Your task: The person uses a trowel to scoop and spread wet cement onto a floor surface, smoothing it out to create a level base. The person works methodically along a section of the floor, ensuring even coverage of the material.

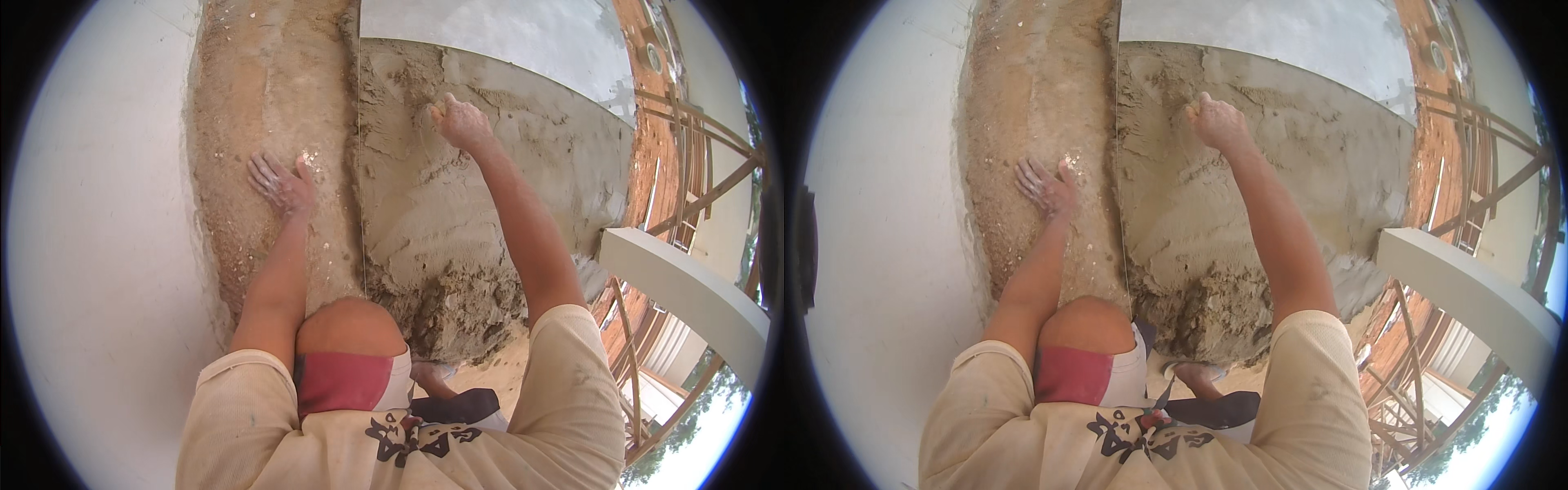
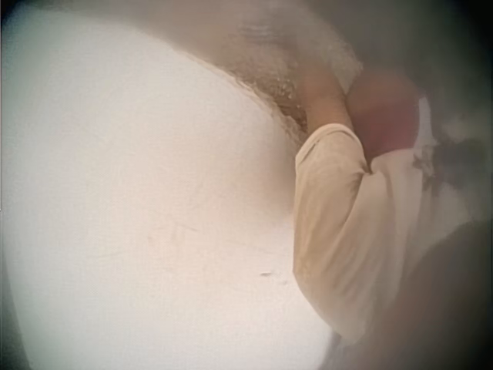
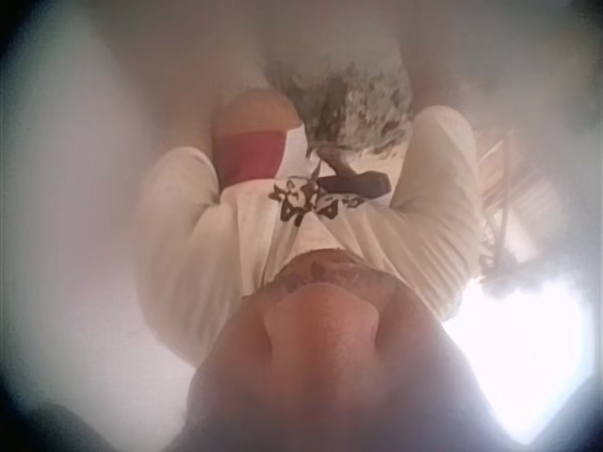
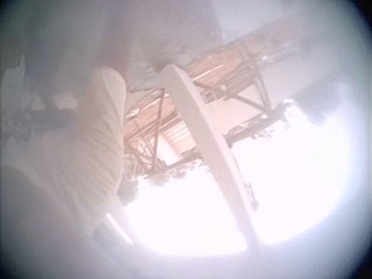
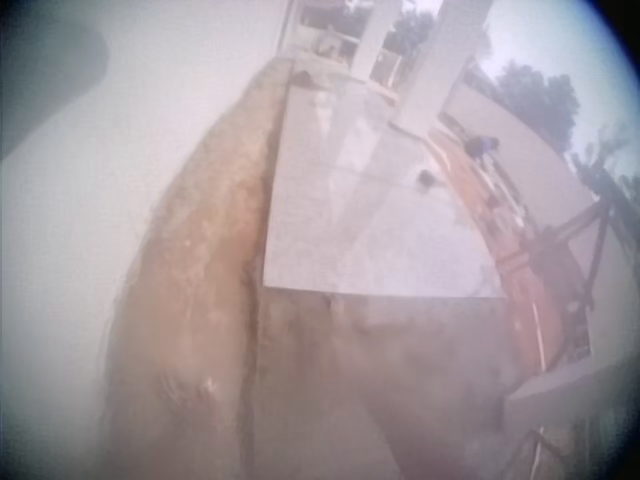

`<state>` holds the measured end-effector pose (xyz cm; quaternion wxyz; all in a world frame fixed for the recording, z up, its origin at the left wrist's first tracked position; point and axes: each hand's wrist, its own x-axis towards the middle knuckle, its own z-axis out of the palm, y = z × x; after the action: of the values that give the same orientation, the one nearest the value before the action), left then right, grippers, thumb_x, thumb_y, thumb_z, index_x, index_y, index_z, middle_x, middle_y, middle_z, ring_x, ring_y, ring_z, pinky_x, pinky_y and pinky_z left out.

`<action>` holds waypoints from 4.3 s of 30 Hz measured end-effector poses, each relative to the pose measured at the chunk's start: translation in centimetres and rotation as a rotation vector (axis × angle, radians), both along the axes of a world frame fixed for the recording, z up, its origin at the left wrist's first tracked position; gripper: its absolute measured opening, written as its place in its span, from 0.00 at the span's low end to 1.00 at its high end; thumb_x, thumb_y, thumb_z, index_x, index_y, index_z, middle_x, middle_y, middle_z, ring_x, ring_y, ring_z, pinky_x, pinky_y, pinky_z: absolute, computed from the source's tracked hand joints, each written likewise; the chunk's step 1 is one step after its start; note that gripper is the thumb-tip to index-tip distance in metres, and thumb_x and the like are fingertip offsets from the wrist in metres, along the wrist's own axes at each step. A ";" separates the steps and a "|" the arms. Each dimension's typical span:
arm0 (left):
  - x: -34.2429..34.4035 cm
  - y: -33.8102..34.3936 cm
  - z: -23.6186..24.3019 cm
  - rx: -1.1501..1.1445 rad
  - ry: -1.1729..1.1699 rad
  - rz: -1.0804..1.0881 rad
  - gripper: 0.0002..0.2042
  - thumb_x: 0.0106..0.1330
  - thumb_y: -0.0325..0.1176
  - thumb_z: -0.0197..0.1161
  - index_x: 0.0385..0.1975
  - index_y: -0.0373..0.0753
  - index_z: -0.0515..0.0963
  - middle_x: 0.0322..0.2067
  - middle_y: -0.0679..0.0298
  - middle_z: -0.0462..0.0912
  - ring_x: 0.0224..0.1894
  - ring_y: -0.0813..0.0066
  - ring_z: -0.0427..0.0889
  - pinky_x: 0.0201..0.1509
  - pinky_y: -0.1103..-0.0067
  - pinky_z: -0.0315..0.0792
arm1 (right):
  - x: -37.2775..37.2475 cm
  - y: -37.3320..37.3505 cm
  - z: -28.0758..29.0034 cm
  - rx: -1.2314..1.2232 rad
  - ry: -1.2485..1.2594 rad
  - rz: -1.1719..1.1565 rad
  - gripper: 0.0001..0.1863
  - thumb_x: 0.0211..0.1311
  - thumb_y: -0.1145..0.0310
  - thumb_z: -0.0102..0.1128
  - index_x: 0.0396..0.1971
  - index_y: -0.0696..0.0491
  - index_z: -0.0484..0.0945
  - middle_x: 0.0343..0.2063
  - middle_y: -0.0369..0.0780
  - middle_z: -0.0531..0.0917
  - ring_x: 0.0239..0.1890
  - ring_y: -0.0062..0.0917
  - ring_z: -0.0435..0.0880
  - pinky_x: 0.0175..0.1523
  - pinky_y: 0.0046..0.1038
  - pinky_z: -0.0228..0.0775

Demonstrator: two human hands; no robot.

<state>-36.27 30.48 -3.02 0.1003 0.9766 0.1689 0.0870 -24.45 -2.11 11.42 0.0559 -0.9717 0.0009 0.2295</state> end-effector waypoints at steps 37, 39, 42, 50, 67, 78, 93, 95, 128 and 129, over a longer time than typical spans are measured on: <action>0.0 -0.3 -0.3 0.005 -0.019 -0.040 0.40 0.72 0.55 0.50 0.72 0.30 0.47 0.73 0.41 0.45 0.76 0.41 0.41 0.76 0.48 0.37 | -0.9 -8.6 -1.5 -0.016 0.015 -0.392 0.30 0.71 0.46 0.48 0.59 0.57 0.72 0.50 0.51 0.82 0.57 0.43 0.79 0.59 0.44 0.72; 0.1 -0.5 -0.4 -0.004 -0.013 -0.028 0.40 0.72 0.55 0.50 0.72 0.30 0.48 0.73 0.40 0.46 0.76 0.40 0.42 0.76 0.47 0.38 | -2.2 -9.0 -1.6 0.021 -0.076 -0.442 0.28 0.71 0.47 0.49 0.55 0.57 0.76 0.43 0.50 0.85 0.48 0.41 0.85 0.52 0.42 0.76; -0.3 -0.6 -0.4 0.022 -0.016 -0.062 0.40 0.72 0.55 0.50 0.72 0.30 0.48 0.72 0.39 0.47 0.76 0.39 0.42 0.75 0.46 0.39 | -5.3 -7.5 -0.8 0.490 0.278 -0.745 0.26 0.70 0.46 0.49 0.42 0.58 0.76 0.27 0.42 0.83 0.28 0.30 0.83 0.35 0.35 0.77; -0.3 0.0 -0.9 0.008 -0.030 -0.034 0.40 0.72 0.56 0.50 0.71 0.29 0.51 0.72 0.37 0.48 0.75 0.37 0.42 0.75 0.45 0.39 | -22.1 -7.1 6.1 0.455 0.277 -0.837 0.31 0.67 0.44 0.53 0.54 0.58 0.73 0.35 0.45 0.81 0.34 0.31 0.82 0.42 0.35 0.75; 0.3 0.2 -3.6 0.012 -0.137 -0.055 0.43 0.70 0.61 0.50 0.70 0.28 0.53 0.71 0.35 0.49 0.74 0.35 0.45 0.72 0.41 0.43 | -60.5 -8.8 8.2 -0.181 0.262 -1.168 0.32 0.65 0.48 0.56 0.58 0.60 0.75 0.47 0.57 0.83 0.52 0.51 0.81 0.58 0.45 0.72; 0.2 0.7 -4.2 0.029 -0.126 -0.017 0.42 0.71 0.59 0.50 0.71 0.28 0.51 0.71 0.36 0.49 0.75 0.37 0.45 0.74 0.44 0.41 | -54.1 -6.2 10.4 0.504 0.156 -1.559 0.15 0.67 0.57 0.55 0.27 0.53 0.72 0.15 0.32 0.71 0.14 0.17 0.69 0.19 0.24 0.62; 0.0 -0.6 0.3 -0.004 0.055 -0.026 0.40 0.72 0.55 0.48 0.72 0.28 0.48 0.73 0.38 0.45 0.76 0.40 0.40 0.77 0.49 0.36 | -22.2 -3.2 7.6 0.611 -0.184 -0.663 0.22 0.62 0.62 0.57 0.51 0.62 0.75 0.30 0.40 0.78 0.31 0.23 0.76 0.37 0.27 0.69; 0.1 -0.6 0.8 -0.022 0.074 -0.027 0.40 0.72 0.54 0.49 0.72 0.27 0.49 0.73 0.37 0.44 0.76 0.39 0.40 0.77 0.48 0.36 | -18.8 -1.7 8.1 0.637 -0.217 -0.648 0.25 0.61 0.62 0.59 0.54 0.63 0.74 0.38 0.47 0.81 0.40 0.32 0.81 0.46 0.32 0.72; 0.2 -0.7 0.7 -0.050 -0.015 -0.026 0.39 0.70 0.52 0.54 0.71 0.30 0.50 0.73 0.41 0.45 0.76 0.42 0.42 0.76 0.47 0.38 | 0.5 1.8 2.2 0.019 0.099 -0.309 0.32 0.72 0.48 0.43 0.64 0.58 0.65 0.51 0.53 0.81 0.58 0.45 0.78 0.63 0.44 0.69; 0.2 -0.5 0.6 -0.055 -0.007 -0.022 0.40 0.70 0.51 0.54 0.72 0.30 0.49 0.74 0.41 0.44 0.76 0.42 0.40 0.77 0.48 0.37 | 0.8 1.1 2.0 0.001 0.104 -0.309 0.33 0.72 0.47 0.43 0.66 0.57 0.64 0.53 0.52 0.81 0.59 0.45 0.77 0.64 0.45 0.68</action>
<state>-36.07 29.95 -2.39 0.1285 0.9751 0.1599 0.0845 -23.68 -1.00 13.39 0.0910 -0.9468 0.1531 0.2681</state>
